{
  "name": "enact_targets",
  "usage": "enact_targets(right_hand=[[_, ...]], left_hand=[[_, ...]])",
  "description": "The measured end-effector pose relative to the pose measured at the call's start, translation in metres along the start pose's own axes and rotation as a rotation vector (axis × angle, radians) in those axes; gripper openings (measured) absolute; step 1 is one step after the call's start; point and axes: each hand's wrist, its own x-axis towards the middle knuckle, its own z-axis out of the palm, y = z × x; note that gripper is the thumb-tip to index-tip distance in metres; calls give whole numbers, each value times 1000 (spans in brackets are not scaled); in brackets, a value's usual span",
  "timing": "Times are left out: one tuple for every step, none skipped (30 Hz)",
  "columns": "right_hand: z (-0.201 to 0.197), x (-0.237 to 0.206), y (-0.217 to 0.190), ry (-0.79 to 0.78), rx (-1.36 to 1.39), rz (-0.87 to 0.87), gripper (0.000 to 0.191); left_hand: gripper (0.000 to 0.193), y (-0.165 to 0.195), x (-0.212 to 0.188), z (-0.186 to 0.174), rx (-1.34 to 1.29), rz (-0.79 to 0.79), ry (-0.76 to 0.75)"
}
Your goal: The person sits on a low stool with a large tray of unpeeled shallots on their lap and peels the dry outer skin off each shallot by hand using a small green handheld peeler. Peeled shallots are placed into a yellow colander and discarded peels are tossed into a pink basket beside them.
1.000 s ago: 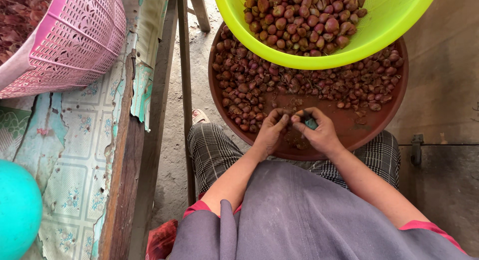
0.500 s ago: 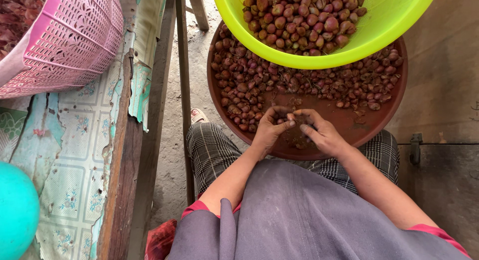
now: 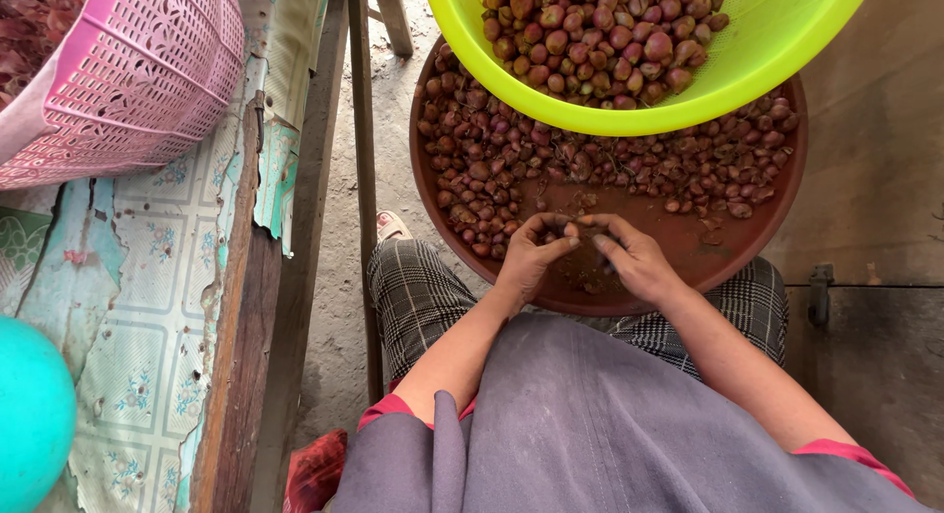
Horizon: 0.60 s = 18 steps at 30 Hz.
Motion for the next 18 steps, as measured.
enact_targets(right_hand=[[0, 0, 0, 6, -6, 48, 42], [-2, -1, -1, -24, 9, 23, 43], [-4, -1, -2, -53, 25, -2, 45], [-6, -2, -2, -82, 41, -25, 48], [-7, -3, -3, -78, -87, -86, 47], [-9, -3, -4, -72, -214, -147, 46], [-10, -3, -4, -66, -343, -208, 46], [-10, -3, -5, -39, -364, -165, 41], [-9, -3, -5, -14, -385, -122, 37], [-9, -2, -4, 10, -406, -79, 33], [-8, -2, -4, 13, -335, -51, 33], [-7, -1, -3, 16, -264, -21, 33], [-6, -1, -2, 19, -193, 8, 34], [-7, 0, -1, 4, -139, 0, 35], [-7, 0, 0, -11, -85, -6, 37], [-6, 0, 2, -25, -30, -13, 39], [-6, 0, 3, -34, -8, -27, 40], [-5, -1, 4, -43, 14, -40, 40]], left_hand=[[38, 0, 0, -1, 58, 11, -6], [37, 0, 1, -2, 115, 24, -12], [37, 2, 2, -2, 173, 38, -18], [37, 3, 2, -2, 202, 39, -14], [38, 5, 2, -2, 231, 40, -11], [38, 6, 2, -2, 261, 41, -11], [36, 8, 1, -1, 293, 37, -7], [34, 9, 1, 1, 324, 33, -3], [32, 10, -1, 1, 355, 29, 5], [31, 11, -1, 3, 315, 18, 5], [30, 12, -2, 4, 275, 9, 5], [29, 12, -3, 4, 234, -2, 5], [30, 13, -3, 4, 212, -13, 5], [31, 13, -3, 4, 191, -24, 5], [32, 13, -3, 4, 169, -36, 4], [33, 13, -3, 4, 164, -20, -6], [35, 13, -3, 3, 160, -4, -16], [36, 12, -2, 3, 155, 11, -25]])
